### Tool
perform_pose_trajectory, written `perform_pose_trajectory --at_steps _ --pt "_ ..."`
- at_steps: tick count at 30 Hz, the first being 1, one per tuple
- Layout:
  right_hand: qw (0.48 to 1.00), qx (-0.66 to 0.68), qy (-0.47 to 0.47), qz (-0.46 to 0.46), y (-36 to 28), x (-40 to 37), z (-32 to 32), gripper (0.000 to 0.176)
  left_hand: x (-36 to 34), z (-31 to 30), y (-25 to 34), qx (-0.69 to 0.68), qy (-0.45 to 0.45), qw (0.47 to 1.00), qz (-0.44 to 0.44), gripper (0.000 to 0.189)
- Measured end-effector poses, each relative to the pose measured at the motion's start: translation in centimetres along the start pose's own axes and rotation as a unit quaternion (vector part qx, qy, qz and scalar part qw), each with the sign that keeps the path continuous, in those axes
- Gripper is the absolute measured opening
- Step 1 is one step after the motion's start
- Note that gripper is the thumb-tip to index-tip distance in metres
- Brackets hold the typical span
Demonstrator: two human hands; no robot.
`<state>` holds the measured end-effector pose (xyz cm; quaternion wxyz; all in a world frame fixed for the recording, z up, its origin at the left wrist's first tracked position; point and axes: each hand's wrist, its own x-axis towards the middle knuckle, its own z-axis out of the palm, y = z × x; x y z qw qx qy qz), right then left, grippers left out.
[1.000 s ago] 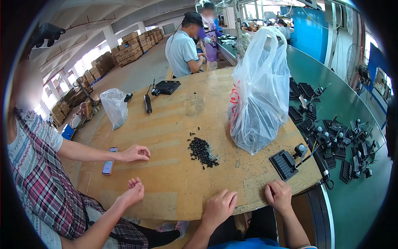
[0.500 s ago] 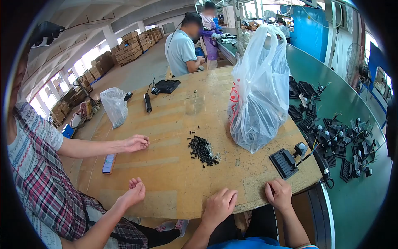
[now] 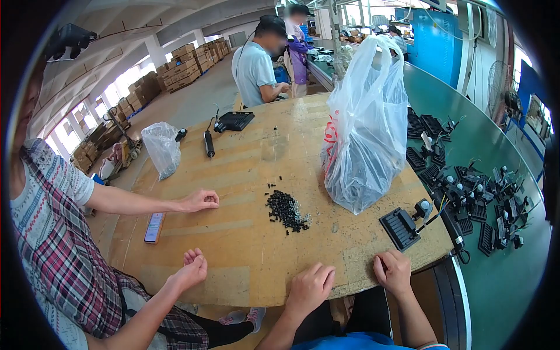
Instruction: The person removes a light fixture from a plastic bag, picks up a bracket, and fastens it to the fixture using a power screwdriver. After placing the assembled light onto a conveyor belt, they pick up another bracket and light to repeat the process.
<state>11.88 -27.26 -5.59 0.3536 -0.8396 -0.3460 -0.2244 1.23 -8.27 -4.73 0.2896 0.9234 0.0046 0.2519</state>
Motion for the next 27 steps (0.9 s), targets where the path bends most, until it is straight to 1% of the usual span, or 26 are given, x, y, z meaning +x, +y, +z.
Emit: perform_pose_trajectory --at_steps 10,15,16,18,19,21,22,27 --pt "1.0 0.004 -0.004 0.008 -0.15 0.06 -0.2 0.004 -0.05 0.05 0.06 -0.007 -0.004 1.0 -0.008 0.006" --pt "1.0 0.01 0.008 0.002 0.15 -0.17 0.12 0.003 -0.21 0.36 -0.18 -0.005 0.015 1.0 -0.002 0.006" --pt "1.0 0.016 0.006 0.007 0.08 -0.17 0.12 0.002 -0.33 0.38 -0.28 0.004 0.019 1.0 -0.02 0.006" --pt "1.0 0.012 -0.01 0.01 -0.04 -0.15 0.08 0.002 -0.38 0.4 -0.45 -0.014 0.013 1.0 0.001 0.006" --pt "1.0 0.022 0.006 -0.007 0.01 -0.12 0.33 0.002 -0.44 0.4 -0.49 -0.007 0.016 1.0 -0.013 0.006" --pt "1.0 0.023 -0.01 0.008 -0.08 -0.2 0.28 0.002 -0.49 0.49 -0.53 -0.017 0.022 1.0 0.006 0.008" --pt "0.999 0.02 -0.019 0.019 -0.09 -0.22 0.25 0.002 -0.54 0.51 -0.6 -0.014 0.022 1.0 -0.001 0.008" --pt "1.0 0.017 -0.013 0.004 0.04 -0.16 0.48 0.003 -0.42 0.48 -0.73 -0.029 0.017 0.999 0.0 0.006"
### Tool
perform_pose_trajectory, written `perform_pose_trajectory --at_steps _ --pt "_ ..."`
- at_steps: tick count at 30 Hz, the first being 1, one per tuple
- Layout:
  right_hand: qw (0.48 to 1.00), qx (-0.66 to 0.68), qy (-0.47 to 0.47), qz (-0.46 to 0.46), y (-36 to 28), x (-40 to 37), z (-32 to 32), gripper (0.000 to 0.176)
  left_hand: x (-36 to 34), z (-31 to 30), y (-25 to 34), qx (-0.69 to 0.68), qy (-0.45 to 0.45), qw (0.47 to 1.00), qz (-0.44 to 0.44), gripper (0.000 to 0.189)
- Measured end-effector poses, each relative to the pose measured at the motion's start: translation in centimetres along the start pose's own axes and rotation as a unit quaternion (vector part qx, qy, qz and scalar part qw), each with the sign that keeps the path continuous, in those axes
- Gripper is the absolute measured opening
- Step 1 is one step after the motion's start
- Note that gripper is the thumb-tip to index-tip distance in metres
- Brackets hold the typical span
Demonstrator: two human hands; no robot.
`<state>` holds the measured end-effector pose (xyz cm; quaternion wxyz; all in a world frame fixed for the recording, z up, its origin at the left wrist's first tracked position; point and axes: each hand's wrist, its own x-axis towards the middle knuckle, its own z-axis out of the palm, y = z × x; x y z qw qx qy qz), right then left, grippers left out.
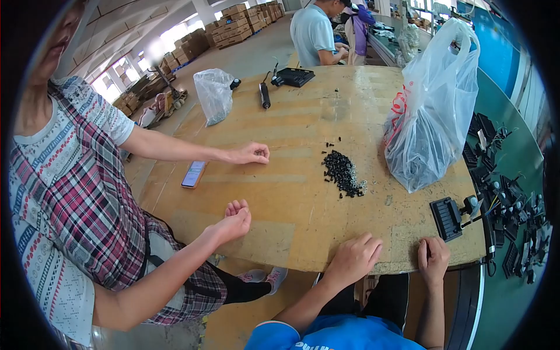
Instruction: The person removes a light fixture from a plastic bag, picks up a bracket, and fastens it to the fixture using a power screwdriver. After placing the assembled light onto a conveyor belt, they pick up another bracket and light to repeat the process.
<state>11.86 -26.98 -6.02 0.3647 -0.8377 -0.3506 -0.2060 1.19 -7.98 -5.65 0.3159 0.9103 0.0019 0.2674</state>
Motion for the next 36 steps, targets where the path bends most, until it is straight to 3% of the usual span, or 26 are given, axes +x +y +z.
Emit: perform_pose_trajectory --at_steps 20,26,36 --pt "1.0 0.003 0.01 0.001 0.7 0.1 0.6 0.001 0.4 0.1 -0.2 0.011 -0.002 1.0 -0.01 0.006" --pt "0.999 -0.038 0.018 -0.018 0.8 -0.4 0.0 0.013 0.2 0.6 0.0 0.031 -0.003 0.999 -0.011 0.007" --pt "0.999 -0.019 0.031 -0.019 1.1 -0.7 0.0 0.015 0.2 0.6 0.4 0.034 -0.016 0.999 -0.005 0.007"
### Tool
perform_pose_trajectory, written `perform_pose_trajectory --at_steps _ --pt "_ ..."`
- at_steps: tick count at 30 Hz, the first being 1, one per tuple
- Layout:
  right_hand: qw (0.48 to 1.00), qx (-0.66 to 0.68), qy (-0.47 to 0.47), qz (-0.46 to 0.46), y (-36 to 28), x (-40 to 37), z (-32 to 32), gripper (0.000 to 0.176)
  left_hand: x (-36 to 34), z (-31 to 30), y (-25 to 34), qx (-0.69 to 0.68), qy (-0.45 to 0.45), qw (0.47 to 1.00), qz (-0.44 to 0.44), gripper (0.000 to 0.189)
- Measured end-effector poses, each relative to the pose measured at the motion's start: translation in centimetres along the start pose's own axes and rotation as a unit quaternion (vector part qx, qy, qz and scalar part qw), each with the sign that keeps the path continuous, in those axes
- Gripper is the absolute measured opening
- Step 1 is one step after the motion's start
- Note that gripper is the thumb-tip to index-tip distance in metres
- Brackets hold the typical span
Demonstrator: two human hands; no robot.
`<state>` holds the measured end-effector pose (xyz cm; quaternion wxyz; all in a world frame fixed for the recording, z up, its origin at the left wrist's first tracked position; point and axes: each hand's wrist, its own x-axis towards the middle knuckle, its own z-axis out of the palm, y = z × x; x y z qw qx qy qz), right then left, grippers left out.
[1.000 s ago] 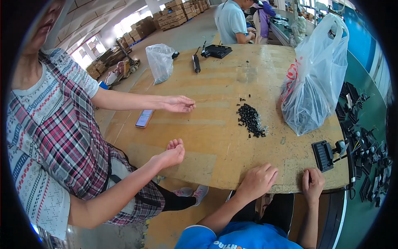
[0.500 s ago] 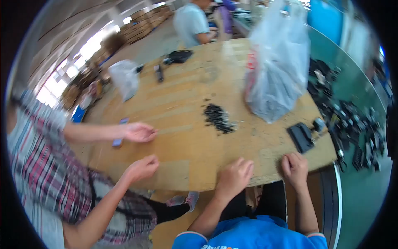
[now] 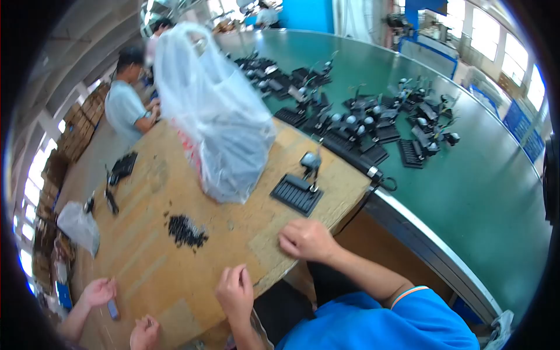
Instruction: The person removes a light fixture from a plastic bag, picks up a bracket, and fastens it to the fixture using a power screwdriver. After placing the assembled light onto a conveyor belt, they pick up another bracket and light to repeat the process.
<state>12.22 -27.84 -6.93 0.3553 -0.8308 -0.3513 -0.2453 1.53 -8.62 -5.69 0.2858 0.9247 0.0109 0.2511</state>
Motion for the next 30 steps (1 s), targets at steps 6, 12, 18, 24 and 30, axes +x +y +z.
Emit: perform_pose_trajectory --at_steps 6,12,18,24,30 --pt "0.999 -0.002 0.028 0.025 0.3 -0.8 0.6 0.018 0.0 0.7 -0.7 0.019 -0.022 0.999 0.032 0.008" --pt "0.997 0.041 0.071 -0.014 0.6 -0.8 0.2 0.019 0.0 0.9 -0.1 0.055 -0.027 0.998 0.015 0.011" --pt "0.999 0.014 0.037 -0.003 0.6 -0.9 0.3 0.016 0.2 1.0 0.0 0.064 0.006 0.998 -0.001 0.007" --pt "0.999 0.03 0.019 0.012 0.5 -0.2 0.3 0.009 0.1 0.8 0.1 0.037 0.028 0.999 -0.017 0.007" --pt "0.999 0.031 0.001 0.011 0.7 -0.1 0.7 0.003 0.2 0.6 -0.5 0.023 0.026 0.999 -0.034 0.005"
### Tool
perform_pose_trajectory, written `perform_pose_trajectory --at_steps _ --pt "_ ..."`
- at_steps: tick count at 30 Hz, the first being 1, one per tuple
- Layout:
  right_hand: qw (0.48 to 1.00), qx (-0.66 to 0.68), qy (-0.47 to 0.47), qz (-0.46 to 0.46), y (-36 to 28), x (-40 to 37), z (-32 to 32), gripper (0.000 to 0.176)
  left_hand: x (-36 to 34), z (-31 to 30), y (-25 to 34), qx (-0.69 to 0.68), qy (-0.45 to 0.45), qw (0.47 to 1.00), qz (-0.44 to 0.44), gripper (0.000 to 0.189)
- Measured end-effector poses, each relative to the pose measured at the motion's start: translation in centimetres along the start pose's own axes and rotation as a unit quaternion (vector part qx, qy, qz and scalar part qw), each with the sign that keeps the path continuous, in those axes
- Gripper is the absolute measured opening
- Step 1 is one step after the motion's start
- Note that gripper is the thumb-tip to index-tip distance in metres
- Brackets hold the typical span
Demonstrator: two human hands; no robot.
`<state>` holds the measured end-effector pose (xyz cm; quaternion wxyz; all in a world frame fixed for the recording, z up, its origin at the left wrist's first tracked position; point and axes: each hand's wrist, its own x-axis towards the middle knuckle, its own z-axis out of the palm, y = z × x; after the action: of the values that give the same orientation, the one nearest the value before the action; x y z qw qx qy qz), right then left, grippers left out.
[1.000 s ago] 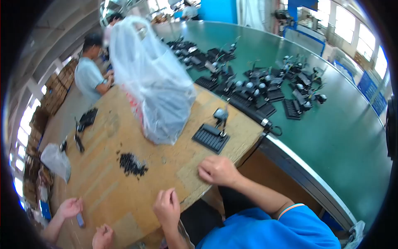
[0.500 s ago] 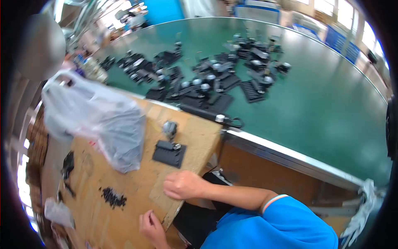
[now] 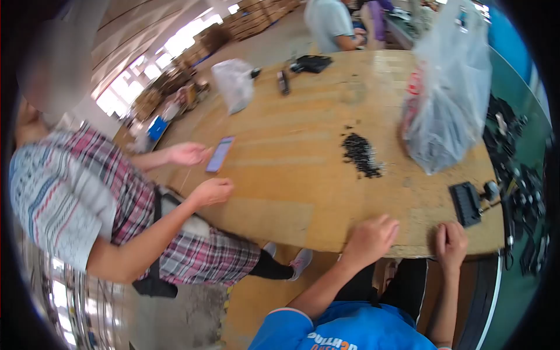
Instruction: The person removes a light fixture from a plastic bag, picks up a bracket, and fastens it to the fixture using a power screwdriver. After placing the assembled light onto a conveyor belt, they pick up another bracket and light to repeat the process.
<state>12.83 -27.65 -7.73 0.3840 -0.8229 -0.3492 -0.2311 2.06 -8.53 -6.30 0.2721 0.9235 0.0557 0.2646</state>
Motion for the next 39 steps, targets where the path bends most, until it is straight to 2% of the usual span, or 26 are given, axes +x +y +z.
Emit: perform_pose_trajectory --at_steps 2,13,15,16,20,23,28,30,32,33,35,36,38,39 --pt "1.0 0.005 -0.01 -0.012 0.0 0.1 0.2 0.005 0.0 0.1 -0.4 -0.049 0.017 0.998 0.044 0.006" --pt "0.999 -0.019 -0.038 0.022 -1.9 0.5 0.3 0.005 -0.2 -2.0 -1.2 -0.057 0.005 0.997 0.046 0.007" --pt "1.0 -0.012 -0.02 0.003 -2.6 1.0 0.4 0.004 -0.1 -2.2 -1.5 -0.047 -0.017 0.998 0.041 0.007" --pt "1.0 -0.011 0.005 0.023 -2.7 0.7 0.6 0.005 0.0 -2.4 -1.3 -0.039 -0.01 0.999 0.035 0.007" --pt "1.0 -0.025 0.006 0.005 -3.0 1.6 -0.4 0.016 0.2 -2.9 -0.7 -0.025 -0.017 0.999 0.042 0.008" --pt "0.999 -0.029 0.017 0.001 -3.5 2.0 -0.6 0.011 1.0 -3.5 -0.3 -0.026 -0.022 0.998 0.056 0.009" --pt "0.998 -0.054 0.019 0.003 -3.1 1.5 0.0 0.003 1.3 -4.1 -0.9 -0.046 -0.05 0.997 0.021 0.011" --pt "0.999 -0.033 0.035 0.007 -3.9 2.0 0.3 0.004 1.2 -4.1 -1.0 -0.042 -0.024 0.999 0.003 0.012" --pt "0.999 -0.016 0.033 -0.007 -4.1 2.3 0.7 0.005 1.0 -4.2 -1.6 -0.051 -0.012 0.997 0.059 0.014" --pt "1.0 -0.018 0.009 0.015 -3.8 2.2 0.4 0.004 0.8 -4.3 -1.5 -0.043 0.0 0.998 0.049 0.014" --pt "0.999 -0.03 -0.009 0.02 -3.7 2.2 0.4 0.004 0.7 -4.6 -1.5 -0.1 0.007 0.988 0.116 0.018" --pt "0.999 -0.034 -0.006 0.02 -3.8 2.1 0.4 0.004 0.2 -4.8 -1.3 -0.103 0.008 0.987 0.12 0.018" --pt "0.999 -0.029 -0.013 0.017 -3.8 2.5 0.4 0.004 -1.7 -5.2 -0.9 -0.163 0.071 0.97 0.169 0.021" --pt "1.0 -0.029 -0.001 0.0 -3.9 2.6 0.4 0.004 -3.4 -4.9 -0.8 -0.218 0.074 0.957 0.178 0.023"
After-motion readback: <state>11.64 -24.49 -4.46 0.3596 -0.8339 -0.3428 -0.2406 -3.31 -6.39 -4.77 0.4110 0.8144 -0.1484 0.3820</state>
